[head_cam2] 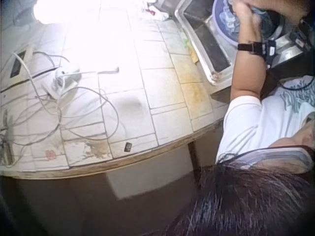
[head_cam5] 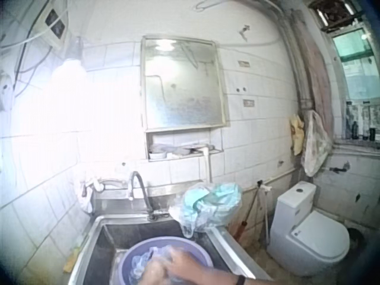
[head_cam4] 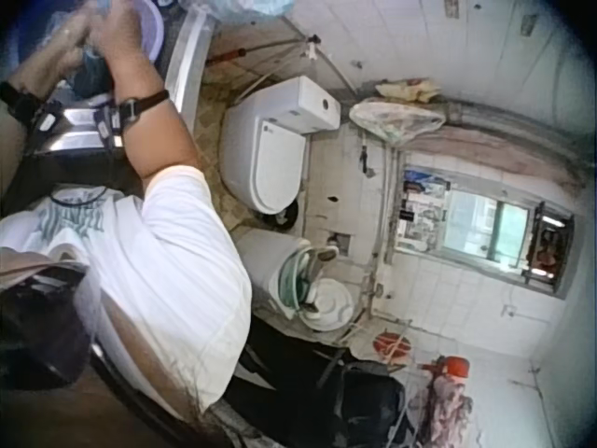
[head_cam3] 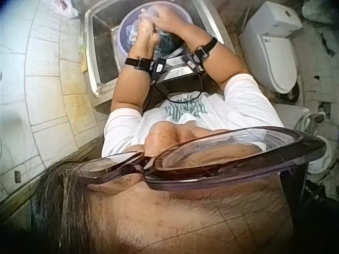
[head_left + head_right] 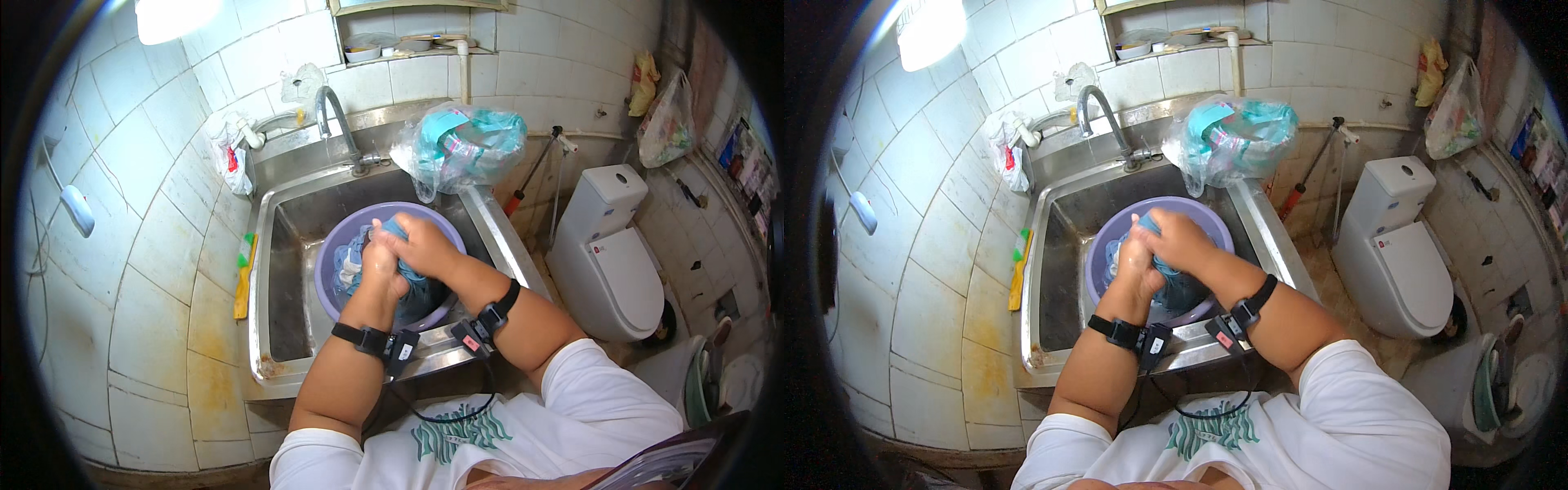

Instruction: The person washes clothes in a purple tub inside a sink by scrubbing and wringing the fabric with their hands.

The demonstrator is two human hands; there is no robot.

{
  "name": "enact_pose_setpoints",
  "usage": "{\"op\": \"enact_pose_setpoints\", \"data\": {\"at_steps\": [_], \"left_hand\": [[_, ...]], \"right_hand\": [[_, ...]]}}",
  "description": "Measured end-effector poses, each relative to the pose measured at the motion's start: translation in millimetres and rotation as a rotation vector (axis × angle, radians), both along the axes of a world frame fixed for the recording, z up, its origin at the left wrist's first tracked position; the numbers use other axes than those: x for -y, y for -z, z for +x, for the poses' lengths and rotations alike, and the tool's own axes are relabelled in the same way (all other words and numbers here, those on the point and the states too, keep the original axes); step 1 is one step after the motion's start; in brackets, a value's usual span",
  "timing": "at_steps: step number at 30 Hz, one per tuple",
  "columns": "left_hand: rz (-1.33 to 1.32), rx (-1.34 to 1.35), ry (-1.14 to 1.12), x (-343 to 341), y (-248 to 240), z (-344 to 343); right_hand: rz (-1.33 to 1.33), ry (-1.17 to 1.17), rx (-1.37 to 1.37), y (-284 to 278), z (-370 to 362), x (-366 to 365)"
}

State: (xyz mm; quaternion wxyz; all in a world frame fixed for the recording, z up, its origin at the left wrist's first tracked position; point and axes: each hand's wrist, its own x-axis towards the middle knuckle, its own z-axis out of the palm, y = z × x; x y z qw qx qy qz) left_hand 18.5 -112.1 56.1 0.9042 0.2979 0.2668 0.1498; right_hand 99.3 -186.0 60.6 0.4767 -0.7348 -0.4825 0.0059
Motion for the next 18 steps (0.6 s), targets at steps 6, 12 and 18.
{"op": "enact_pose_setpoints", "data": {"at_steps": [6,12,18], "left_hand": [[-0.166,0.28,0.061,-11,20,1],[0.023,0.035,0.037,-8,22,13],[-0.13,0.201,0.153,-15,16,-5]], "right_hand": [[0.067,-0.071,-0.115,-13,-21,-1],[0.08,0.152,-0.109,2,4,-7],[0.034,-0.183,0.128,-24,-37,10]]}}
